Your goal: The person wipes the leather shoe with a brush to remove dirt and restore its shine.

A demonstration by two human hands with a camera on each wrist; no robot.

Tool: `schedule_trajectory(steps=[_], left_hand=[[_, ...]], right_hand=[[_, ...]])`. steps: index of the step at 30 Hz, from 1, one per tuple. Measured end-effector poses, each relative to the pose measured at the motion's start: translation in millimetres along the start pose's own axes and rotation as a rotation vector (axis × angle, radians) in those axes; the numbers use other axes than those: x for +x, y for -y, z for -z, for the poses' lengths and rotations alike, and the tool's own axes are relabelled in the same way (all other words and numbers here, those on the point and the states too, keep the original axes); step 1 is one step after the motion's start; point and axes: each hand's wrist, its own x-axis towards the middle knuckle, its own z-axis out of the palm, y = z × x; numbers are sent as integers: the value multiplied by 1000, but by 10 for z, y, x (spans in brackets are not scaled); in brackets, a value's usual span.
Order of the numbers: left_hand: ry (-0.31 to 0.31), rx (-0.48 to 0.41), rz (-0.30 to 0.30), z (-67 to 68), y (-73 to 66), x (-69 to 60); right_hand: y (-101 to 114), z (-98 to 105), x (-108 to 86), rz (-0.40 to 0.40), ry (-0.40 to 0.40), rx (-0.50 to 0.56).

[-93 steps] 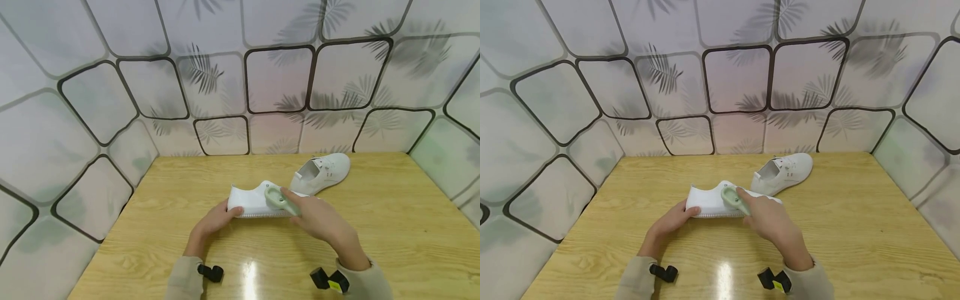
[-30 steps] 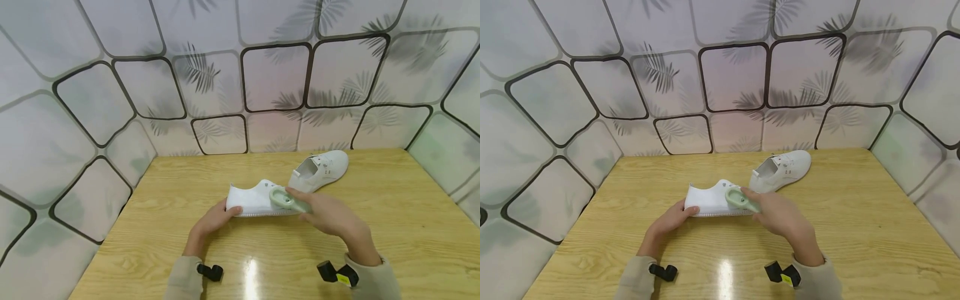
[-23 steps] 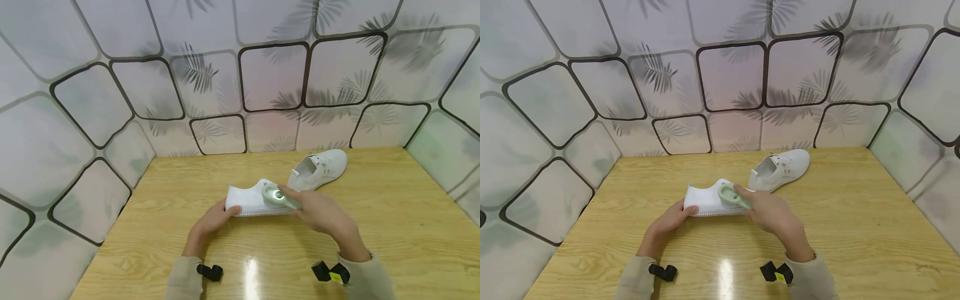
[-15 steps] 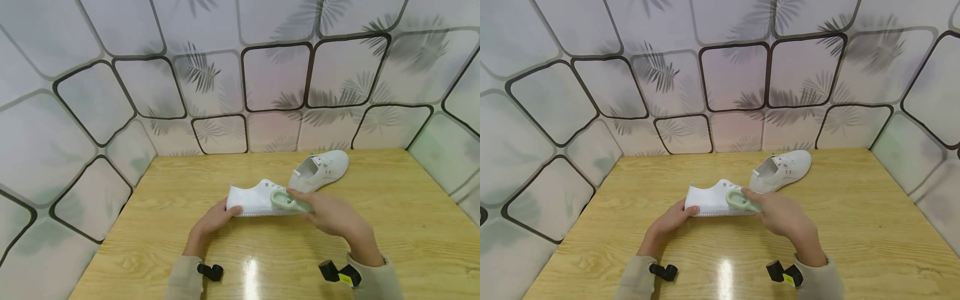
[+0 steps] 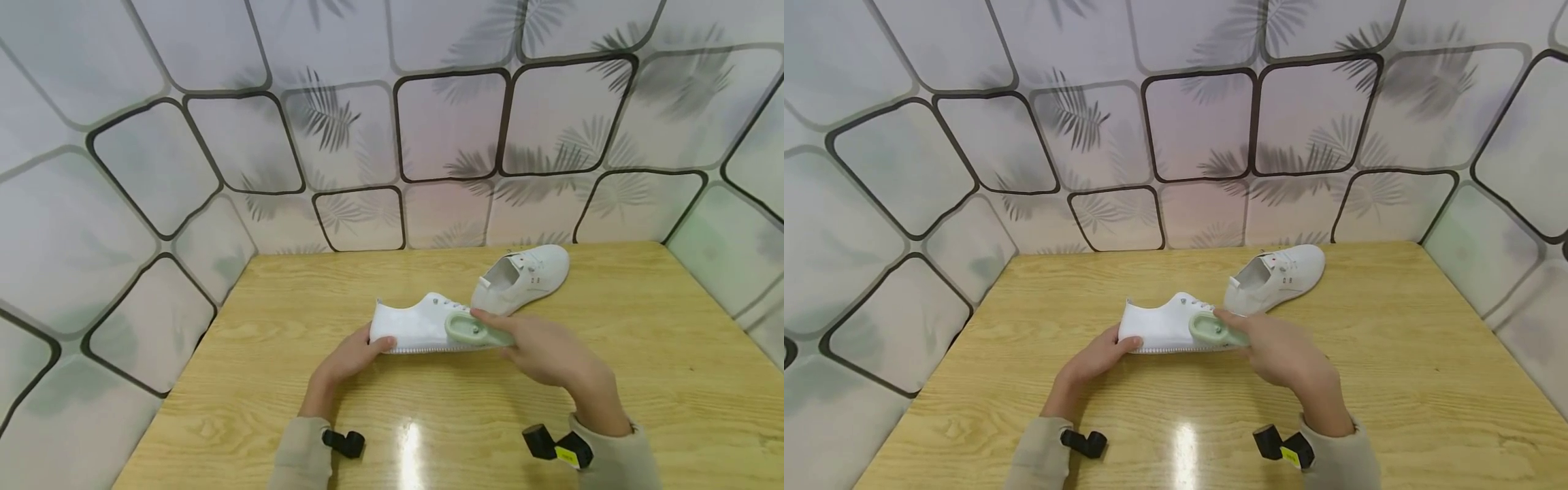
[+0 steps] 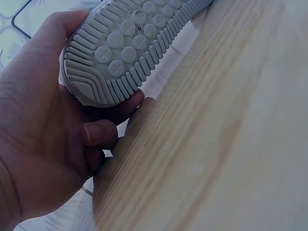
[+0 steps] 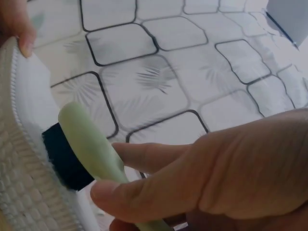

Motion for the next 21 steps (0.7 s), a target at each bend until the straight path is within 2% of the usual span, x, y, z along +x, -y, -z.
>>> schedule_trajectory(steps=[4, 8, 11, 14, 21], left_hand=[[14, -3, -11, 5, -9, 12], [8, -4, 11, -8, 0, 22], [7, -3, 22, -18, 4, 21], [13, 1, 18, -16, -2, 21], [4, -4, 11, 4, -15, 14]], right_hand=[[-46, 35, -5, -54, -11, -8], [-59, -7, 24, -12, -27, -34], [-90, -2, 1, 22, -2, 0], [-139, 29, -31, 22, 14, 42], [-132, 1, 51, 70, -47, -2]])
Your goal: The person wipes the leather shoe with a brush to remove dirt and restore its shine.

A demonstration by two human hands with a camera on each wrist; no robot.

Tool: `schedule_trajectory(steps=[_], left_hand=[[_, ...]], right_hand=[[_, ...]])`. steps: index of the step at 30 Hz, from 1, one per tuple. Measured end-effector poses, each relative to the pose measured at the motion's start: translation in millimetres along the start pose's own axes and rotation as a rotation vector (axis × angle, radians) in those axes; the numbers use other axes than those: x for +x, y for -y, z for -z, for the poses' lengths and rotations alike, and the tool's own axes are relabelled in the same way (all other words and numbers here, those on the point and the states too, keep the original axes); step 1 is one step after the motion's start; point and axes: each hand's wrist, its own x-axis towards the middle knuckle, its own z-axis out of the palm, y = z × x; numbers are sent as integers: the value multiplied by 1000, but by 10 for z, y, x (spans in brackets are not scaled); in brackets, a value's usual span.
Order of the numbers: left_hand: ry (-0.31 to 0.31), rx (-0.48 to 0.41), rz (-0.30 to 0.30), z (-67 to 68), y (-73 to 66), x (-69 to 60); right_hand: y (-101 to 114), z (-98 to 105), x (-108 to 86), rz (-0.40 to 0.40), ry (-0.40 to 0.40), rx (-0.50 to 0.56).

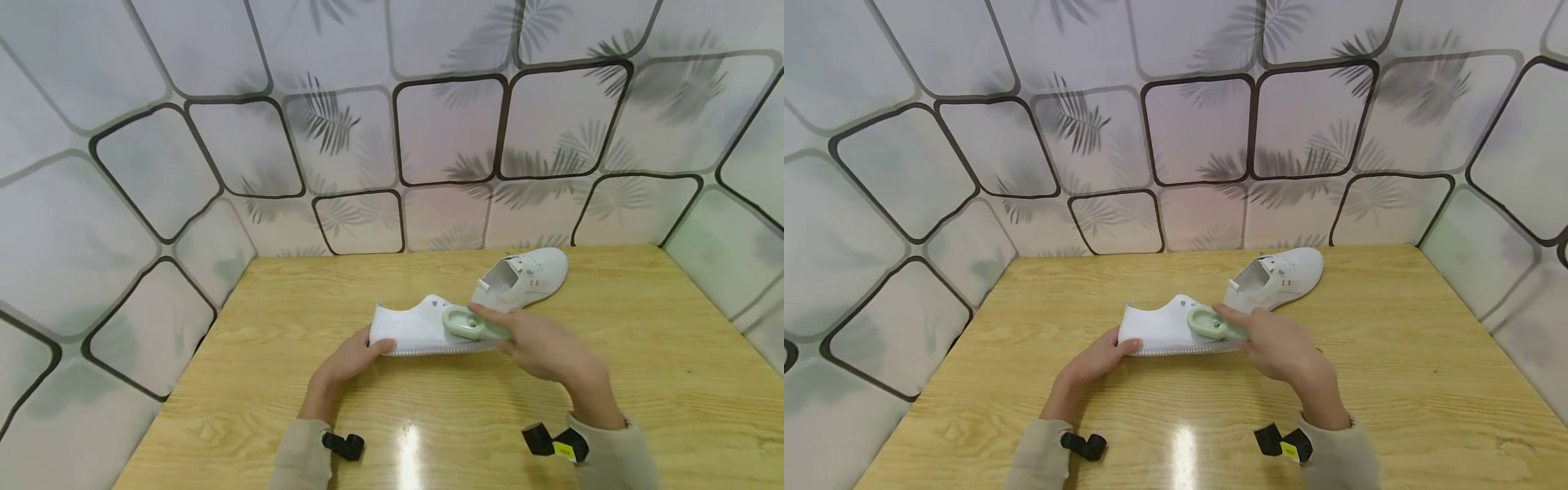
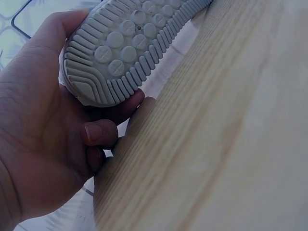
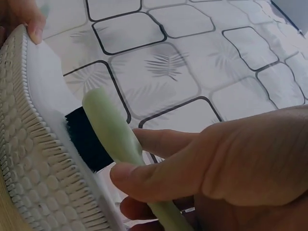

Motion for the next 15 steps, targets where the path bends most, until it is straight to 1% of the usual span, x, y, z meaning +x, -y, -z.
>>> schedule_trajectory(steps=[3, 6, 9, 10, 13, 15], left_hand=[[8, 4, -1, -9, 19, 4], [17, 4, -4, -15, 25, 7], [16, -6, -6, -11, 7, 6], [12, -5, -7, -9, 2, 5], [2, -8, -13, -4, 1, 5], [0, -5, -12, -6, 12, 7]], right_hand=[[-5, -18, 5, 25, 9, 17], [-64, 8, -47, 6, 51, 79], [-123, 44, -81, -17, 64, 106], [-137, 48, -77, -21, 60, 101], [-124, 32, -28, 3, 16, 48], [-94, 12, 5, 13, 7, 31]])
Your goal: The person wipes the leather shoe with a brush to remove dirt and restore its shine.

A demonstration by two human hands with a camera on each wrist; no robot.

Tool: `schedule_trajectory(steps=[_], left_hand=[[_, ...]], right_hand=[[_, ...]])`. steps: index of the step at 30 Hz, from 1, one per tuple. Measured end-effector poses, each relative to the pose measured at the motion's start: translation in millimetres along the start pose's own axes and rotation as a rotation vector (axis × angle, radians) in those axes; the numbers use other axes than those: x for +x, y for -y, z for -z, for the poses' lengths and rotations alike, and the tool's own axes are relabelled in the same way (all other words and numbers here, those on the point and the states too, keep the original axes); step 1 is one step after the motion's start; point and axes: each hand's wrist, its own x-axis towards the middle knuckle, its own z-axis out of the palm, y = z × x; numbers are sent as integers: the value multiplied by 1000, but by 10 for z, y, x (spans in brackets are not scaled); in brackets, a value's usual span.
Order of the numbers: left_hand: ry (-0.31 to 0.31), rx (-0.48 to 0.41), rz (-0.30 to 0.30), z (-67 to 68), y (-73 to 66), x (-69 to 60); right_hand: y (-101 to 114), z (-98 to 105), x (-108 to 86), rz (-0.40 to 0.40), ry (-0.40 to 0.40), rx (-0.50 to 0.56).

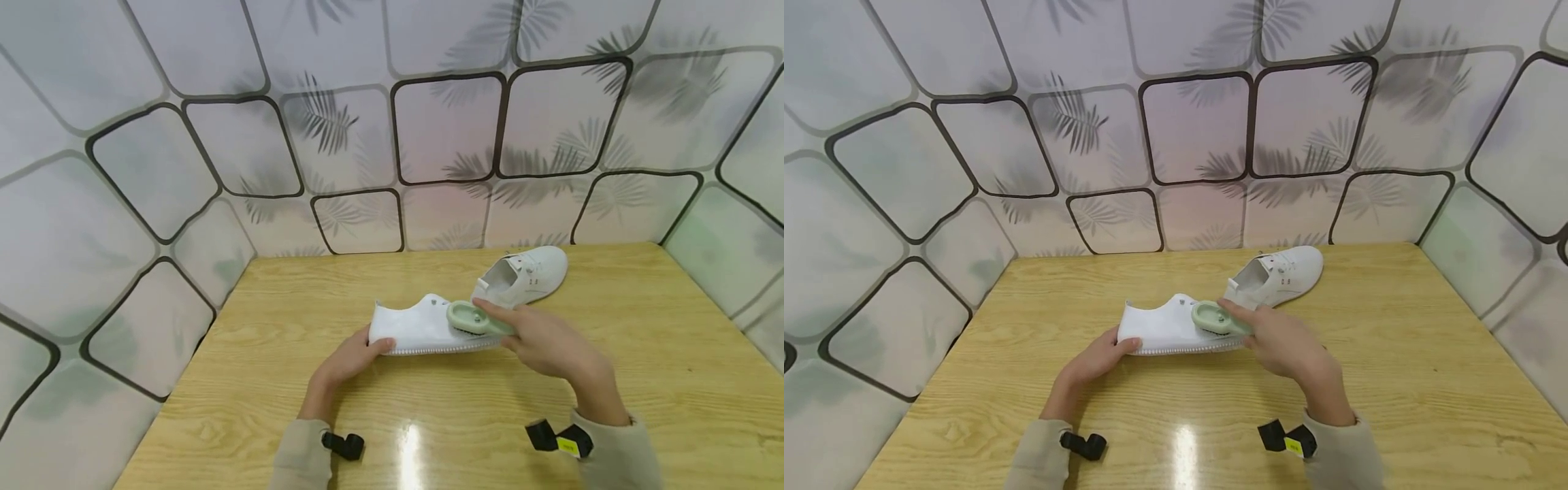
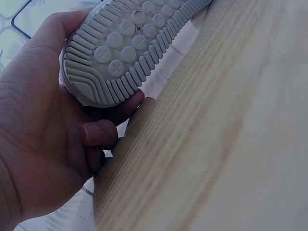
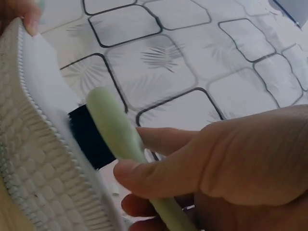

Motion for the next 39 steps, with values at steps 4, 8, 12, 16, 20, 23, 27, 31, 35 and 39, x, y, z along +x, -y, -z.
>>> schedule_trajectory(steps=[4, 8, 12, 16, 20, 23, 27, 31, 35, 39], left_hand=[[7, 4, 3, -12, 19, -3], [-1, 13, 2, -9, 8, -10], [-7, 15, -1, 5, -1, -19], [-6, 23, 6, 8, 15, -26], [-12, 25, 7, 2, 15, -19], [-13, 19, 0, 4, 10, -13], [-16, 18, 0, 18, 12, -23], [-14, 21, -5, 28, 16, -31], [-10, 29, -14, 19, 37, -3], [-5, 30, -14, 13, 32, 10]], right_hand=[[36, 2, -10, 0, 42, 36], [-22, 60, -94, -33, 80, 76], [-52, 62, -86, -31, 49, 53], [-15, 10, -22, 24, 20, 15], [-27, 33, -58, 22, 69, 70], [-89, 94, -121, -13, 90, 109], [-139, 112, -101, -16, 62, 92], [-68, 59, -3, 13, 44, 66], [-27, 44, -7, 24, 80, 95], [-101, 94, -93, -10, 118, 144]])
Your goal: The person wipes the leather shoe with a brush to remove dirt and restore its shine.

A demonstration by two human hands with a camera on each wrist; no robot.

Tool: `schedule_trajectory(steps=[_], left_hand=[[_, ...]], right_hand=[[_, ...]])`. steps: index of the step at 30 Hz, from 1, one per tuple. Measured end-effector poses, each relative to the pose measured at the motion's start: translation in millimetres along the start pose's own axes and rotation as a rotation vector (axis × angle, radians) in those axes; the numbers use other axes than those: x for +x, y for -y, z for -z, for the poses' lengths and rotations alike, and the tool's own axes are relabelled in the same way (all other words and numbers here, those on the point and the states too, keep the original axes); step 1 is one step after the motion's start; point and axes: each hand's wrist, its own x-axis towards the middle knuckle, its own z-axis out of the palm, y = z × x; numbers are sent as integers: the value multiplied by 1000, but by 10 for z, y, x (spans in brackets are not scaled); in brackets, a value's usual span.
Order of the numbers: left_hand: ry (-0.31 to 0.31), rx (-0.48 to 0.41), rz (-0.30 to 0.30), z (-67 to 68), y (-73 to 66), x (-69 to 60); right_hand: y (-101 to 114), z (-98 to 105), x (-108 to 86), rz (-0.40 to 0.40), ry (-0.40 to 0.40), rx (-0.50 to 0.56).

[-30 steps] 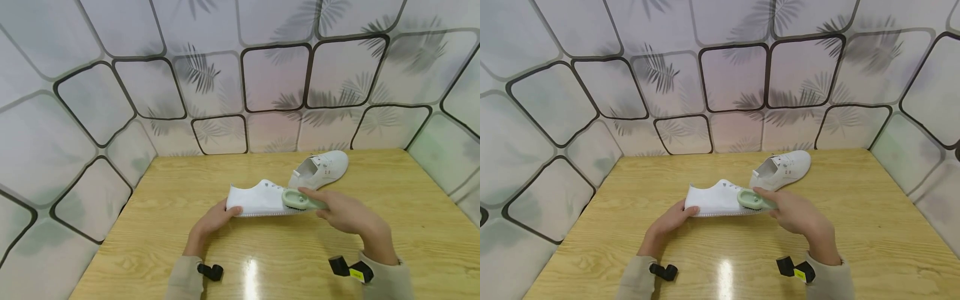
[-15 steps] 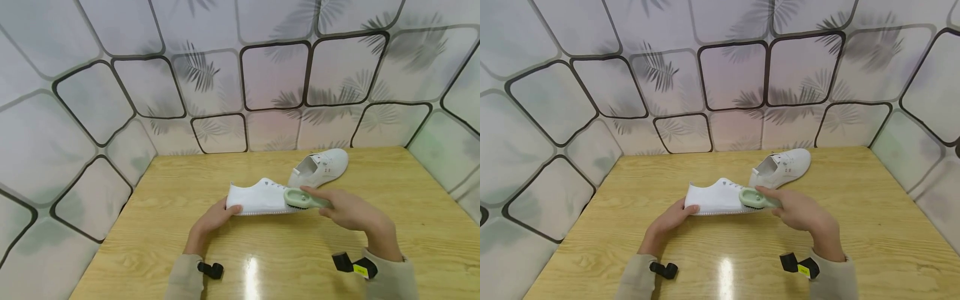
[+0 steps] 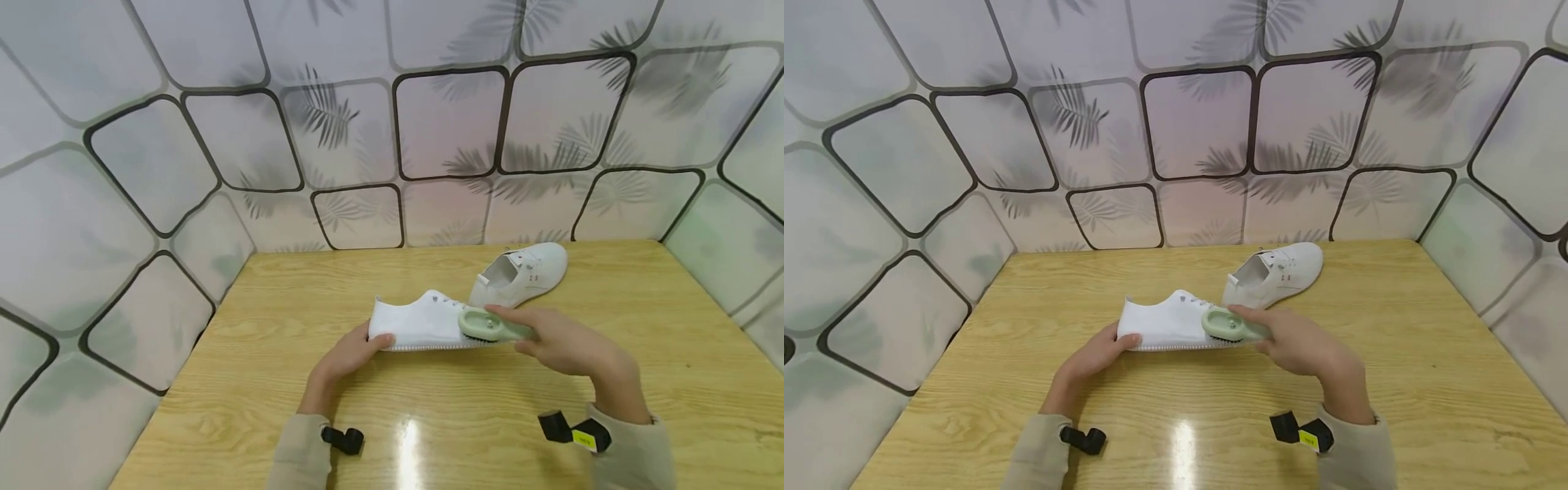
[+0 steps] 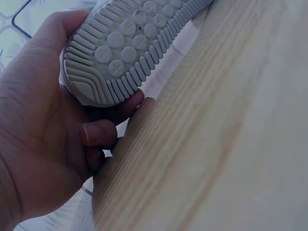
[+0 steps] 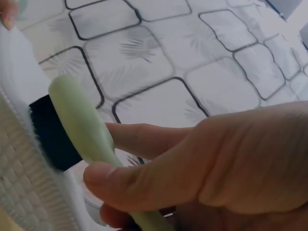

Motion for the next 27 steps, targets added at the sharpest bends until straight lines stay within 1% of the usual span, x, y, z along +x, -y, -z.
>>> schedule_trajectory(steps=[2, 4, 8, 10, 11, 13, 16, 19, 23, 27], left_hand=[[0, 1, 2, 11, -17, -7], [-2, -1, 8, 24, -31, -18], [-18, -5, 25, 35, -28, -29], [-19, -6, 28, 28, -17, -26], [-17, -3, 28, 24, -15, -24], [-9, 3, 25, 15, -13, -18], [1, 0, 19, -1, -19, -8], [2, -11, 19, -2, -32, -10], [-5, -9, 24, 6, -34, -17], [-3, -1, 21, -10, -23, -14]], right_hand=[[-31, 29, -19, -11, -7, 11], [-47, 38, 1, -15, -19, 6], [-12, -12, 96, 48, -71, -51], [11, -40, 126, 81, -85, -70], [19, -46, 125, 82, -78, -62], [19, -41, 94, 64, -53, -42], [-22, -1, -8, 30, -26, -23], [-69, 35, -71, 10, -35, -21], [-73, 33, -27, -4, -49, -12], [-38, -3, 32, -11, -38, -4]])
